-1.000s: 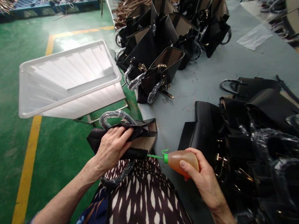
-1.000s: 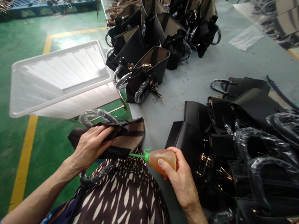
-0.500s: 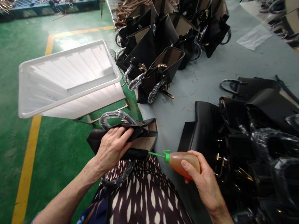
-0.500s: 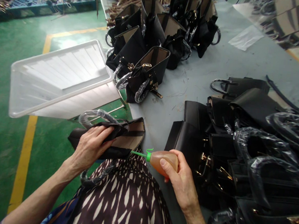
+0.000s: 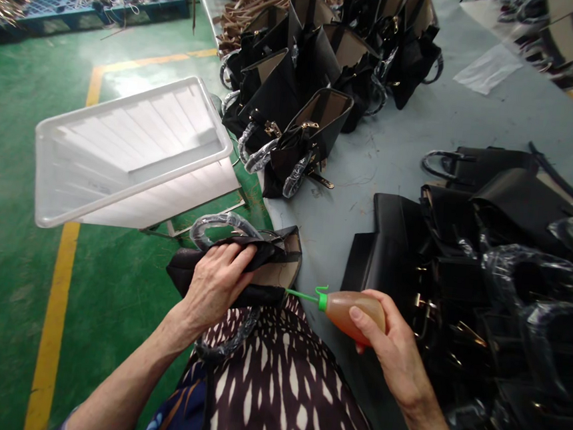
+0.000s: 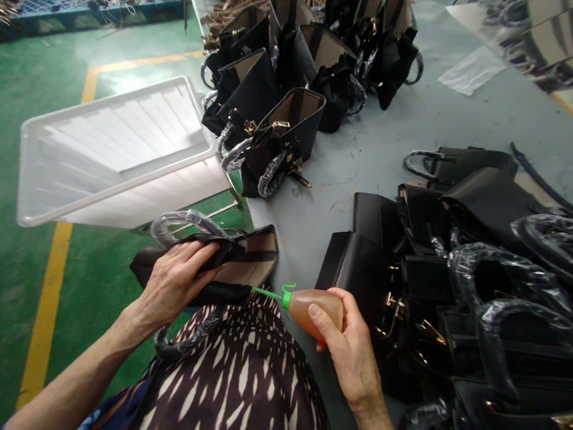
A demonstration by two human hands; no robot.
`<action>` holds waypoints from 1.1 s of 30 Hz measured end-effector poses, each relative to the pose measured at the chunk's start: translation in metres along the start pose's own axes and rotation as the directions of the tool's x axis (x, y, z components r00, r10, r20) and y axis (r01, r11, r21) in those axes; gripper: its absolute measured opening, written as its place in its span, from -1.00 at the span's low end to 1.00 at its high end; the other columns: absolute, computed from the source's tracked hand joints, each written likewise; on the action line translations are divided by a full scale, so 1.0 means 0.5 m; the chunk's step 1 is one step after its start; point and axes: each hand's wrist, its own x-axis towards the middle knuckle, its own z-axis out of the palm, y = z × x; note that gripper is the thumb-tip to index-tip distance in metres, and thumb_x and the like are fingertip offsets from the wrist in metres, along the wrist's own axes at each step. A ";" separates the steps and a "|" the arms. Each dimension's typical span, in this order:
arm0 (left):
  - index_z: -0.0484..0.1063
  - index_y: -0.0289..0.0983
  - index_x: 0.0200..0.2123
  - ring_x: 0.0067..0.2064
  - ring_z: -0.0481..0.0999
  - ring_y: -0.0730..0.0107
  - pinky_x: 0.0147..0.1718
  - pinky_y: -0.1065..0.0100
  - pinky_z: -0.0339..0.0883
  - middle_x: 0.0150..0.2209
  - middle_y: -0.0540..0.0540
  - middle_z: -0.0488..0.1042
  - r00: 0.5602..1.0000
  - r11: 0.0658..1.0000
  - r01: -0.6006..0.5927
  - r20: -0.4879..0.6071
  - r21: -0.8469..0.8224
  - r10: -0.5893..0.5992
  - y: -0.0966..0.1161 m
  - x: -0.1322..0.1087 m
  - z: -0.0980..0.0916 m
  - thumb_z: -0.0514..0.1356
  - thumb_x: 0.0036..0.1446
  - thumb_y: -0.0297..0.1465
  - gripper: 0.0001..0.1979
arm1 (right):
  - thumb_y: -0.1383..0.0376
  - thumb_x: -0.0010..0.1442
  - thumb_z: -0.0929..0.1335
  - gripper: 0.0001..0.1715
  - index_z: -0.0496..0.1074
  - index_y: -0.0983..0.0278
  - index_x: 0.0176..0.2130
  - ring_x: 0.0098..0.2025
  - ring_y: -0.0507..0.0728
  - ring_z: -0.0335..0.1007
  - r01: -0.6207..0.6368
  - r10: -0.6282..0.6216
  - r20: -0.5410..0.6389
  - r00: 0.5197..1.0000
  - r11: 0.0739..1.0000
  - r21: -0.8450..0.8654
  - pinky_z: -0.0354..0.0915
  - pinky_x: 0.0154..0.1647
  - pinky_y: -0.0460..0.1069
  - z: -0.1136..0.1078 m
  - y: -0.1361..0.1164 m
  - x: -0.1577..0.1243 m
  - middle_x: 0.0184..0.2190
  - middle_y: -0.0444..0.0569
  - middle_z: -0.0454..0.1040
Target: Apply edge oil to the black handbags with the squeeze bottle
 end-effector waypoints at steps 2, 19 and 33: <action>0.31 -0.35 0.01 -0.20 0.40 0.17 -0.22 0.20 0.34 -0.22 -0.17 0.43 1.000 1.000 0.000 0.002 -0.001 0.000 0.000 0.000 0.001 0.13 0.18 -0.40 -0.68 | -0.08 0.10 0.35 -0.44 0.22 0.16 -0.03 -0.55 0.09 0.30 -0.001 0.001 0.006 1.000 1.000 -0.015 0.32 -0.53 -0.01 0.000 -0.003 -0.001 -0.38 -0.14 0.44; 0.32 -0.36 0.00 -0.23 0.41 0.16 -0.25 0.21 0.34 -0.23 -0.17 0.43 1.000 0.999 -0.001 -0.022 0.037 0.002 0.006 0.007 0.005 0.15 0.16 -0.38 -0.67 | -0.13 0.10 0.33 -0.42 0.23 0.11 -0.01 -0.33 0.13 0.34 0.018 -0.017 0.008 1.000 0.971 -0.240 0.28 -0.32 0.00 -0.009 -0.026 -0.026 -0.28 -0.17 0.43; 0.33 -0.35 -0.04 -0.24 0.44 0.18 -0.27 0.24 0.35 -0.27 -0.14 0.44 0.998 0.998 0.067 -0.010 0.009 -0.067 0.007 0.017 0.002 0.12 0.19 -0.36 -0.71 | 0.00 -0.12 0.50 -0.37 0.42 0.30 -0.14 -0.49 0.15 0.39 -0.290 0.239 0.165 0.957 0.746 0.600 0.19 -0.76 -0.14 -0.056 -0.044 -0.040 -0.35 0.14 0.50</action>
